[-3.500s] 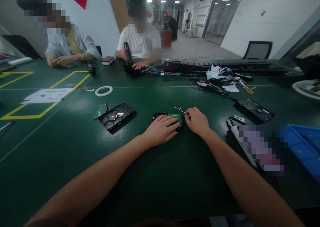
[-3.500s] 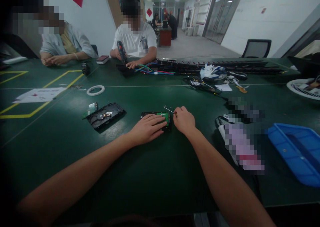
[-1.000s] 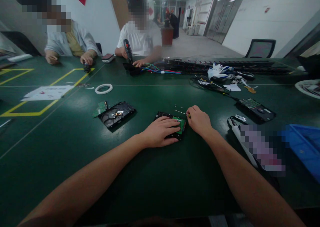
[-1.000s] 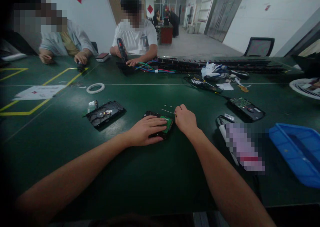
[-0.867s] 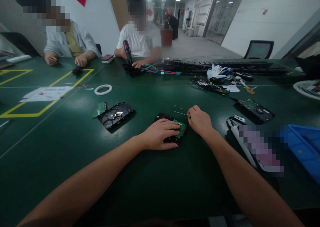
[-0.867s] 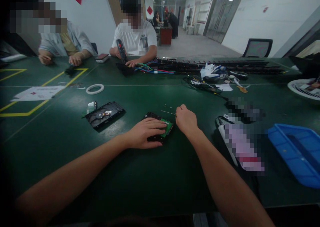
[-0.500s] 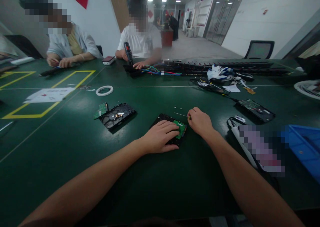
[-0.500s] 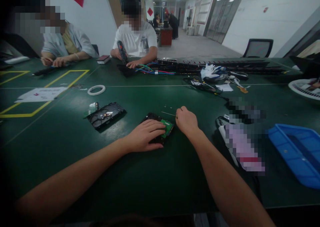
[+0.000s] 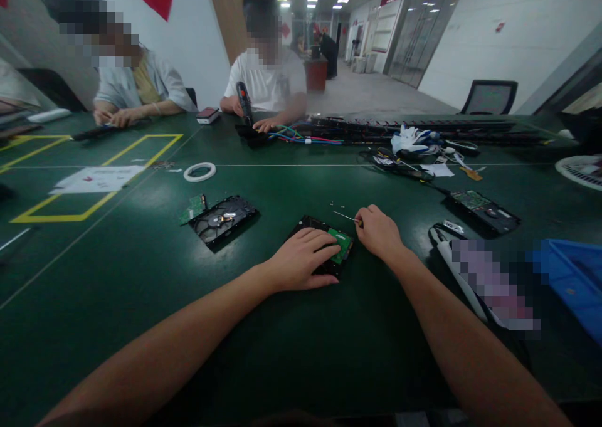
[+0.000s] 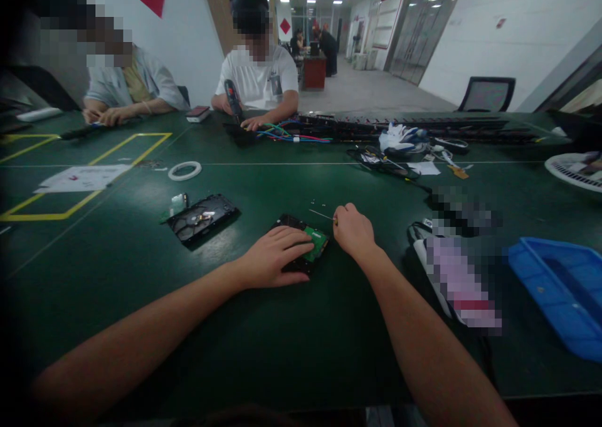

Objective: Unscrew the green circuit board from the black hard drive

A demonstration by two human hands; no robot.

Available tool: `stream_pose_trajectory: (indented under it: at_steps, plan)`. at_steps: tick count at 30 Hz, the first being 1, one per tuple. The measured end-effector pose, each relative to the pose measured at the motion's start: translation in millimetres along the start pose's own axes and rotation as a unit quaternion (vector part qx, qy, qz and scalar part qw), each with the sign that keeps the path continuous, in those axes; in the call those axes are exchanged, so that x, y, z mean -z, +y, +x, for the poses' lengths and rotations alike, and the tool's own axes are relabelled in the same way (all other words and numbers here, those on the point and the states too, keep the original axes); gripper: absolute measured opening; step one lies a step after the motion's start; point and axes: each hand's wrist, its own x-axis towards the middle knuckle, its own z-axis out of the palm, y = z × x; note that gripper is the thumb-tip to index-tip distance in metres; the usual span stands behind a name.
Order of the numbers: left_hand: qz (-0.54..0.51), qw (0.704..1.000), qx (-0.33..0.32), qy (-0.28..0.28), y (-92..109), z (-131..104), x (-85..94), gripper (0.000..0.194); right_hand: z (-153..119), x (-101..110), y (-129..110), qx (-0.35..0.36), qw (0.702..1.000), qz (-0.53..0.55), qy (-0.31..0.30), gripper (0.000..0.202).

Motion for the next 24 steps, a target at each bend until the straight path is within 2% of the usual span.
stream_pose_trajectory:
  at_steps: [2,4,6,8,12,16,21,24]
  plan:
    - [-0.002,0.999,0.043,0.021,-7.1,-3.5,3.1,0.08,0.4,-1.8,1.6,0.001,1.0,0.002,0.002,0.022]
    - [0.0,0.995,0.089,0.045,-18.3,-8.3,5.8,0.087,1.0,-3.2,3.1,0.003,1.0,0.006,0.005,0.022]
    - [-0.008,0.99,0.127,0.053,-30.0,-13.1,7.1,0.08,1.4,-3.9,4.2,0.006,1.0,0.01,0.005,0.021]
    - [-0.032,0.983,0.165,0.067,-38.1,-16.2,7.0,0.064,1.6,-3.7,4.6,0.007,1.0,0.013,0.002,0.021]
    - [-0.049,0.984,0.162,0.058,-38.9,-16.5,4.9,0.051,0.6,-2.0,3.3,0.009,1.0,0.018,0.001,0.019]
    - [-0.04,0.991,0.123,0.034,-35.0,-15.3,3.0,0.052,-0.3,-0.9,1.8,0.012,1.0,0.014,0.002,0.019]
    - [0.011,0.987,0.159,0.021,-31.6,-13.6,6.3,0.076,-0.1,0.2,1.0,0.01,1.0,0.021,0.007,0.018]
    - [0.078,0.983,0.165,0.013,-16.7,-8.1,16.0,0.091,-1.2,2.3,-1.6,0.007,0.999,0.039,0.023,0.016]
